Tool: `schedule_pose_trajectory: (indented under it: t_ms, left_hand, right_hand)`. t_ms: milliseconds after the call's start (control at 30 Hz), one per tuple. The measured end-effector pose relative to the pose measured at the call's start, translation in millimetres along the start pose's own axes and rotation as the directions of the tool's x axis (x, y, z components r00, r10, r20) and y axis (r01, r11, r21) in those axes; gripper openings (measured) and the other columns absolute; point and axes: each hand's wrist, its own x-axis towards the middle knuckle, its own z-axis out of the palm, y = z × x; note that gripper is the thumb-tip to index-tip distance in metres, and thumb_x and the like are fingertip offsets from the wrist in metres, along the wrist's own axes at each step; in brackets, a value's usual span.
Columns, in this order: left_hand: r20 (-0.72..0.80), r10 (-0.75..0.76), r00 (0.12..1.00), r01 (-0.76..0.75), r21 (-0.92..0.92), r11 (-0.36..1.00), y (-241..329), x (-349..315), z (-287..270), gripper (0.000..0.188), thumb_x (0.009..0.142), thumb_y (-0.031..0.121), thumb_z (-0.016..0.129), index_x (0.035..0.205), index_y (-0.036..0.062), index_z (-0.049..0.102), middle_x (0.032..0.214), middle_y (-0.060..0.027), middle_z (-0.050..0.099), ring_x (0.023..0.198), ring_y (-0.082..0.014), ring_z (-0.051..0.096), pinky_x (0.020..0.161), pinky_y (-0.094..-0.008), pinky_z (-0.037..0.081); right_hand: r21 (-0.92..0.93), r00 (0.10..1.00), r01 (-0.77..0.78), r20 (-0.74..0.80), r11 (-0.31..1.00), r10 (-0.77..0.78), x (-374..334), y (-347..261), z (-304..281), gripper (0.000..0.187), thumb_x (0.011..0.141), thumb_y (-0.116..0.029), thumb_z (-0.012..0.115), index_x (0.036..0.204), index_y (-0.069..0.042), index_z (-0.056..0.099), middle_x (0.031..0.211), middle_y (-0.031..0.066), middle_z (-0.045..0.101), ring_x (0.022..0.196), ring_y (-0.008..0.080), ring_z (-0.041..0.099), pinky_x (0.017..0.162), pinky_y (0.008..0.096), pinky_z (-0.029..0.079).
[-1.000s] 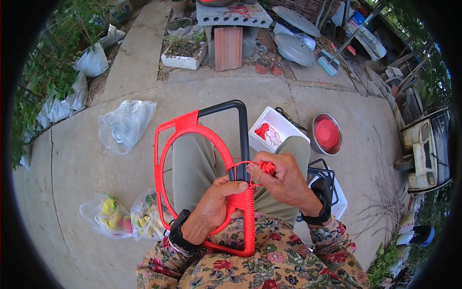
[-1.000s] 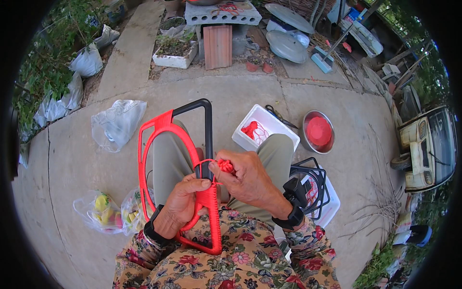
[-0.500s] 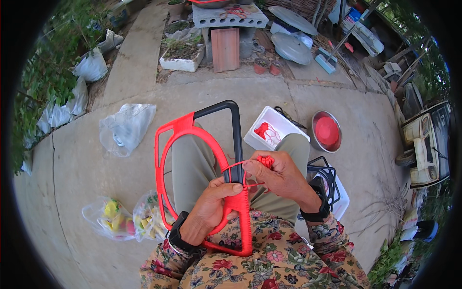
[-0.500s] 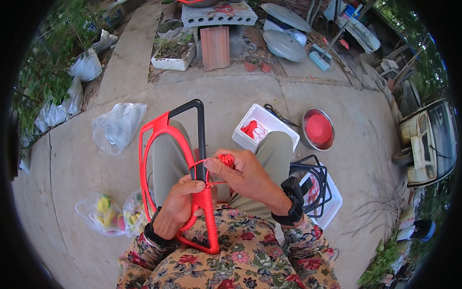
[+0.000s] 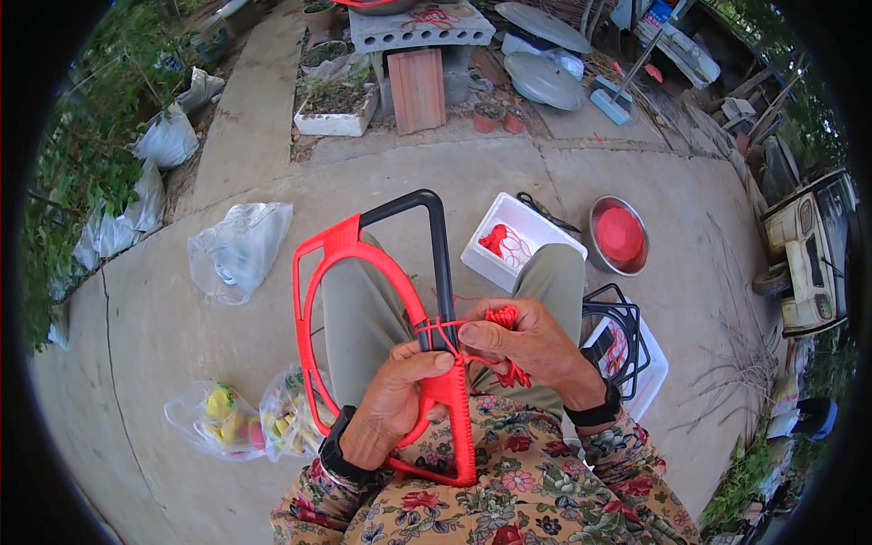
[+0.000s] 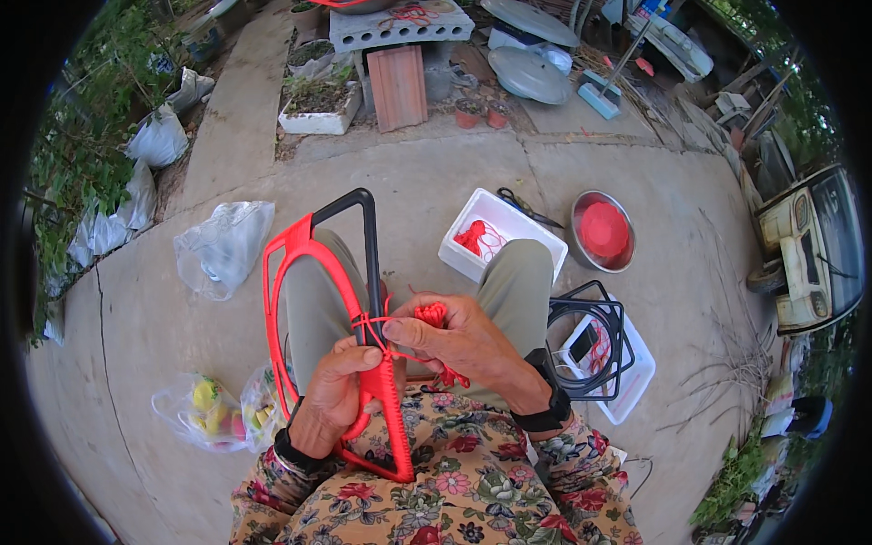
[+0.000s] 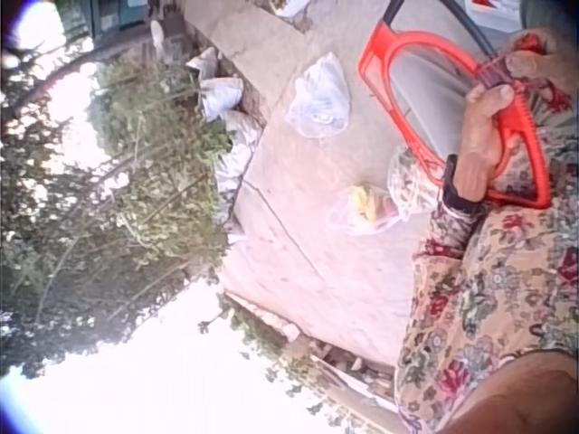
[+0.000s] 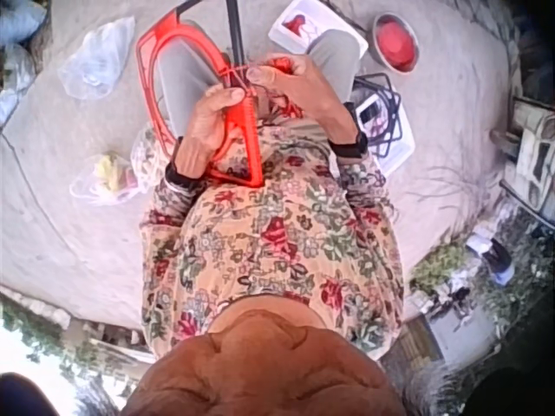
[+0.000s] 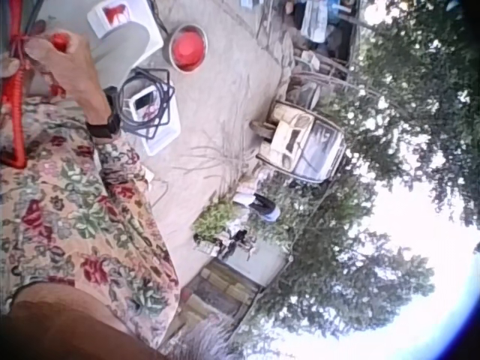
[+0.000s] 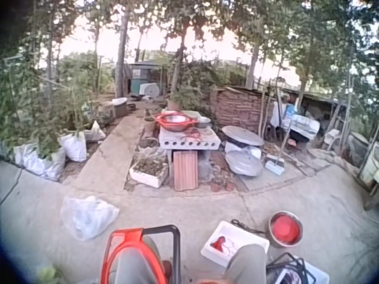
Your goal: The recorder is winding red string onto a red plastic frame, possibly for furniture assembly or craft.
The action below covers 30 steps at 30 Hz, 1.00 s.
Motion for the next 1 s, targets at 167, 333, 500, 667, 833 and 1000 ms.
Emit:
schedule_pose_trajectory:
  t_ms: [167,333,500,667,833,1000]
  left_hand:
    - [-0.003,0.008,1.0,-0.008,0.002,1.0,-2,1,-2,0.022,0.084,0.015,0.067,0.101,0.0014,0.063,0.076,-0.0066,0.064,0.052,-0.0132,0.057,0.034,-0.0248,0.039]
    - [-0.006,0.017,1.0,-0.017,-0.008,1.0,-2,0,-2,0.022,0.084,0.013,0.066,0.102,0.0019,0.062,0.076,-0.0057,0.063,0.052,-0.0125,0.058,0.034,-0.0246,0.039]
    - [0.011,0.014,1.0,-0.014,-0.012,1.0,0,-1,0,0.023,0.084,0.013,0.066,0.103,0.0019,0.062,0.079,-0.0054,0.064,0.053,-0.0117,0.058,0.034,-0.0245,0.04]
    - [-0.022,0.026,0.999,-0.026,0.0,1.0,0,-1,1,0.025,0.083,0.015,0.066,0.102,-0.0003,0.06,0.075,-0.0082,0.062,0.049,-0.0147,0.056,0.033,-0.0256,0.039]
    - [-0.063,0.037,0.997,-0.036,0.018,0.999,0,0,1,0.029,0.081,0.017,0.067,0.1,-0.0026,0.059,0.07,-0.0104,0.06,0.046,-0.018,0.054,0.033,-0.0265,0.037]
    - [-0.061,0.029,0.998,-0.028,0.014,1.0,1,0,4,0.029,0.081,0.017,0.067,0.101,-0.0032,0.059,0.072,-0.0128,0.061,0.047,-0.0194,0.055,0.033,-0.0266,0.038]
  right_hand:
    - [-0.079,1.0,0.009,0.023,0.997,-0.007,2,2,-5,0.023,0.089,-0.027,0.066,0.088,-0.004,0.062,0.064,-0.0052,0.051,0.052,0.0012,0.042,0.044,0.0187,0.03]
    - [0.001,1.0,-0.011,0.019,1.0,0.01,4,0,1,0.017,0.089,-0.018,0.066,0.087,-0.002,0.059,0.063,-0.0025,0.051,0.05,0.0025,0.042,0.043,0.0187,0.03]
    - [0.126,0.998,0.065,-0.009,0.99,-0.064,4,5,10,0.015,0.091,-0.017,0.061,0.087,-0.003,0.061,0.067,-0.0054,0.052,0.057,-0.0001,0.042,0.048,0.0179,0.032]
    - [0.026,0.979,0.186,-0.086,0.982,-0.183,5,11,17,0.016,0.091,-0.016,0.06,0.085,-0.002,0.059,0.067,-0.005,0.051,0.059,0.0001,0.041,0.049,0.0193,0.031]
    - [0.001,0.965,0.236,-0.121,0.972,-0.234,7,17,17,0.016,0.092,-0.016,0.059,0.084,-0.001,0.058,0.067,-0.0051,0.051,0.059,0.0006,0.04,0.049,0.0202,0.031]
    - [0.173,0.975,0.2,-0.132,0.964,-0.178,7,22,17,0.015,0.091,-0.015,0.059,0.085,-0.002,0.058,0.068,-0.0046,0.051,0.058,0.001,0.041,0.049,0.0193,0.032]
